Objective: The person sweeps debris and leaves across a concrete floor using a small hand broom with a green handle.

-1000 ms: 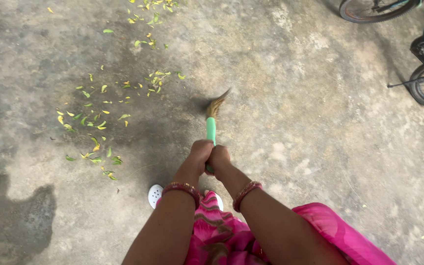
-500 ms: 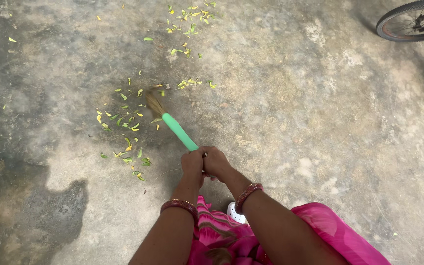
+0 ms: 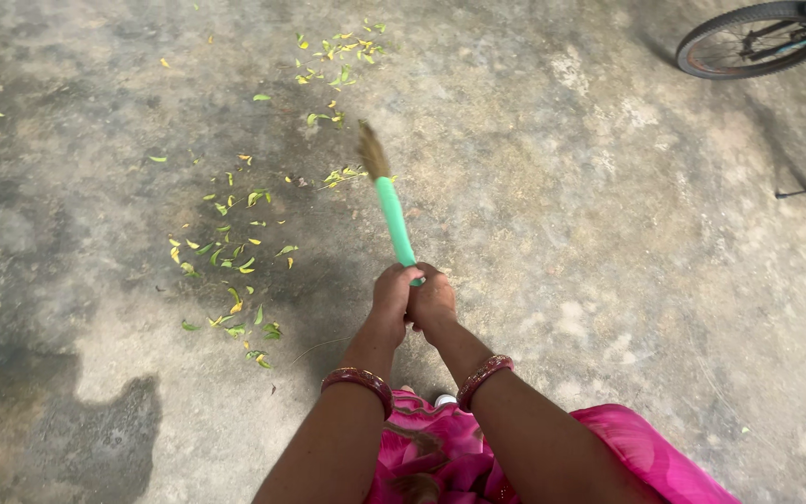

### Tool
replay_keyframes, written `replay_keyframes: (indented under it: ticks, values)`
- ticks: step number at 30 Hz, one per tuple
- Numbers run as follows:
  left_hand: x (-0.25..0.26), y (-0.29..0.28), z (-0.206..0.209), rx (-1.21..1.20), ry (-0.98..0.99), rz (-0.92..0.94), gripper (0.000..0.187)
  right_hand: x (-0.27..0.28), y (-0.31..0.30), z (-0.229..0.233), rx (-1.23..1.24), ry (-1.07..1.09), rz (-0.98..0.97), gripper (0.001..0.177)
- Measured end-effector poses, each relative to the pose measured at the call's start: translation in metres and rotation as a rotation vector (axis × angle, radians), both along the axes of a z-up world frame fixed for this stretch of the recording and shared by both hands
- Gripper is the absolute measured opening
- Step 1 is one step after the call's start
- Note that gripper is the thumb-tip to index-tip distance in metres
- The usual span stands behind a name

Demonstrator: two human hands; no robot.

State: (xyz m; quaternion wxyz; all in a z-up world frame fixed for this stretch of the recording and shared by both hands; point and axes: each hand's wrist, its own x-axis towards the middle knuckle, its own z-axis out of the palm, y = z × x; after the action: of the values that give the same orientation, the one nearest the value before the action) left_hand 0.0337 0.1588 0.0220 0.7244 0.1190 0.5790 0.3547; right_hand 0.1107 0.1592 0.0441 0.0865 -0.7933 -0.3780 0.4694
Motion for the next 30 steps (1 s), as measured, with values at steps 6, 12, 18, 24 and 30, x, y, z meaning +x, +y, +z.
replay_keyframes:
  ticks: [6,12,18,24,30]
  values:
    - [0.024,0.002,-0.018,0.002,-0.004,-0.140,0.039,0.020,0.005,-0.005,-0.007,-0.001,-0.117,0.029]
    - [0.007,0.002,-0.017,-0.028,0.040,-0.182,0.044,0.016,0.016,-0.031,-0.091,0.026,-0.049,0.023]
    - [-0.038,0.008,-0.036,-0.111,0.090,0.031,0.041,-0.021,0.027,-0.027,-0.066,0.149,0.196,0.026]
    - [-0.061,0.008,-0.016,-0.023,0.167,0.242,0.038,-0.051,0.026,0.000,-0.030,0.235,0.261,0.038]
    - [-0.046,0.021,-0.001,0.036,0.256,0.264,0.045,-0.037,0.027,0.007,0.064,0.292,0.160,0.041]
